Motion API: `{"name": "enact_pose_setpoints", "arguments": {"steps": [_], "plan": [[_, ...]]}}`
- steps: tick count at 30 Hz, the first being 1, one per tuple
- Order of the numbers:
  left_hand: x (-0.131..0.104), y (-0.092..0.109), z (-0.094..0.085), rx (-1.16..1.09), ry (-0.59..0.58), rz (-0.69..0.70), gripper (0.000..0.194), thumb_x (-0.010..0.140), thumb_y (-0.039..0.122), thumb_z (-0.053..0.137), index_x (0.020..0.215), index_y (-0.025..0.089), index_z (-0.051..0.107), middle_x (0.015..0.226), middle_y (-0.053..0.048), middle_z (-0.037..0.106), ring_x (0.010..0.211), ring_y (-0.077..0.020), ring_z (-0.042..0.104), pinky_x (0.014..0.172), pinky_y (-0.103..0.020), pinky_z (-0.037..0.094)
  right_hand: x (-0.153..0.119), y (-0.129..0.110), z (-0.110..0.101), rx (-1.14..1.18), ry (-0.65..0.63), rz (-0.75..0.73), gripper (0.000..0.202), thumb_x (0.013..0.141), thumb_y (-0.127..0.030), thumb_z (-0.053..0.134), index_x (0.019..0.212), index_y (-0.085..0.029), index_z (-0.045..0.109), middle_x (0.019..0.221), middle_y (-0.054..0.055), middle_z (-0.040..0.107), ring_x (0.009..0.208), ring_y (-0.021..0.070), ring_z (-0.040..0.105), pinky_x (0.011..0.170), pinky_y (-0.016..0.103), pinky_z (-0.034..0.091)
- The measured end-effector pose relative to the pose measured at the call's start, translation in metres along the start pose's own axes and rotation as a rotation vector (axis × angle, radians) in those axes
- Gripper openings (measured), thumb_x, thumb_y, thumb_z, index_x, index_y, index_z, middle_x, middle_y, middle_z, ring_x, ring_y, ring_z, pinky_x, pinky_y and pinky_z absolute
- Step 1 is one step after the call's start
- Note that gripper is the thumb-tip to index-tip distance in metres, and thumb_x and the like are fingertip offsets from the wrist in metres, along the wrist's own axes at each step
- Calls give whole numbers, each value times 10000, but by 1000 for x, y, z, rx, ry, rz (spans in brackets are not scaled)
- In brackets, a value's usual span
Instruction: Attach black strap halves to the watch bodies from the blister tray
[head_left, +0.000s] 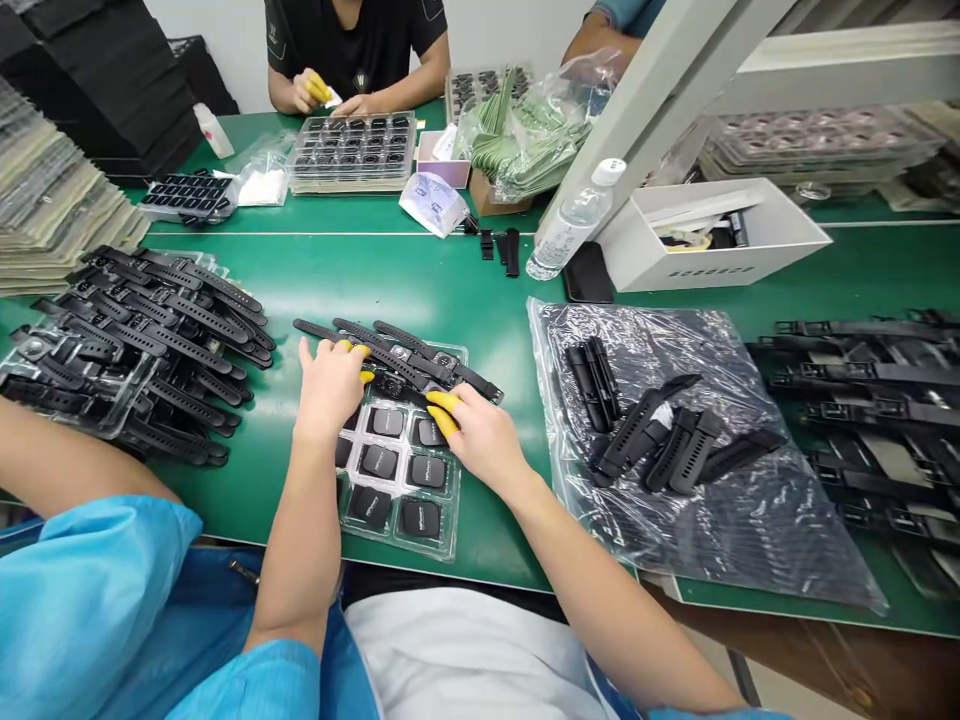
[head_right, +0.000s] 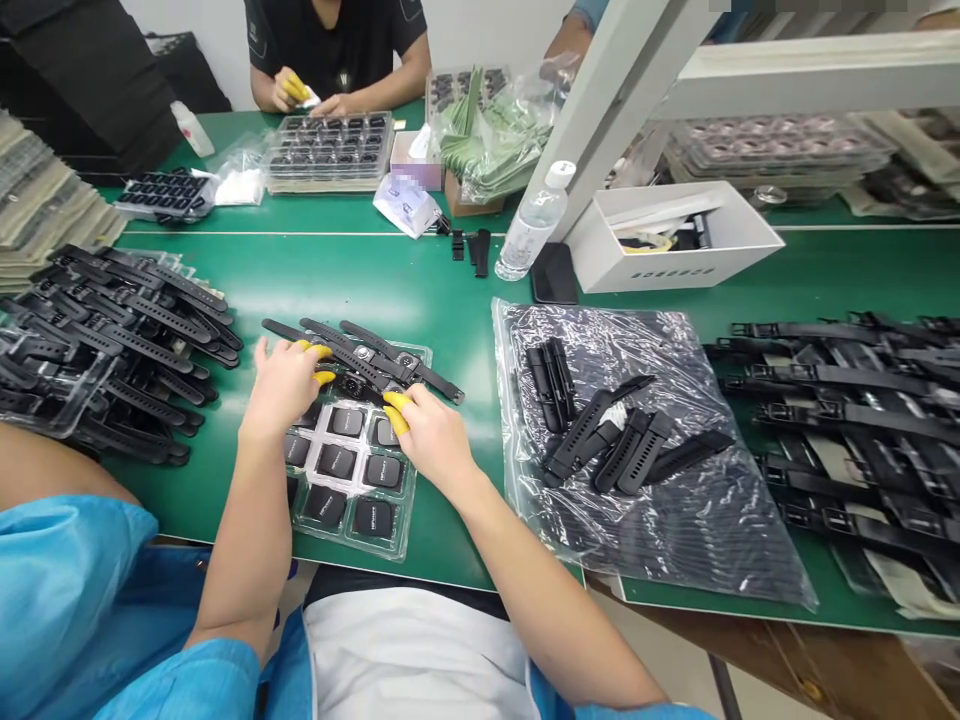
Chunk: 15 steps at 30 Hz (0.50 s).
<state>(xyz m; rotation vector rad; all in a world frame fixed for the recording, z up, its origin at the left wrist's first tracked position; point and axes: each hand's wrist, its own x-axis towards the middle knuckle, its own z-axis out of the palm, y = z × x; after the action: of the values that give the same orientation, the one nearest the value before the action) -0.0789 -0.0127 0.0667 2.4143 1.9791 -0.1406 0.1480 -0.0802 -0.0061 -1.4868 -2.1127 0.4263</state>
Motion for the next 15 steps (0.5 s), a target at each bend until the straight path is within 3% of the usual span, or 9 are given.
{"name": "enact_pose_setpoints", "arguments": {"steps": [4, 8, 11, 13, 15], "plan": [[-1, -1, 4, 13, 76, -58, 410, 993, 192, 545, 1392, 168, 636, 1370, -199, 638, 1405, -403, 465, 1234, -810, 155, 1, 4, -1, -23, -40, 21, 307, 1081, -299, 484, 1144, -207, 770, 1065, 102, 692, 765, 209, 648, 619, 326, 477], [1, 0, 2, 34, 120, -88, 389, 990, 221, 566, 1372, 173, 623, 1486, -207, 545, 1521, -406, 340, 1244, -798, 163, 2, 6, -2, -59, -48, 9, 303, 1074, -277, 479, 1097, -220, 775, 1048, 90, 686, 738, 193, 631, 578, 314, 442], [3, 0, -6, 28, 77, -118, 344, 995, 275, 576, 1302, 145, 660, 1399, -216, 593, 1453, -407, 430, 1215, -666, 352, 2, 3, -4, -60, -64, 22, 280, 1060, -265, 501, 1119, -218, 771, 1054, 95, 680, 760, 206, 635, 568, 320, 447], [3, -1, -12, 22, 12, -134, 309, 1008, 305, 544, 1207, 127, 701, 1268, -207, 655, 1306, -392, 563, 1093, -542, 497, 2, 0, -7, -52, -46, 47, 270, 1056, -261, 512, 1139, -218, 766, 1066, 100, 675, 806, 219, 646, 577, 321, 462], [1, -3, -17, 26, -80, -135, 306, 1016, 303, 501, 1125, 135, 733, 1164, -184, 697, 1165, -367, 648, 971, -468, 553, 5, 0, -12, -30, 8, 62, 270, 1057, -284, 520, 1175, -230, 757, 1079, 108, 671, 895, 243, 654, 616, 330, 500]]}}
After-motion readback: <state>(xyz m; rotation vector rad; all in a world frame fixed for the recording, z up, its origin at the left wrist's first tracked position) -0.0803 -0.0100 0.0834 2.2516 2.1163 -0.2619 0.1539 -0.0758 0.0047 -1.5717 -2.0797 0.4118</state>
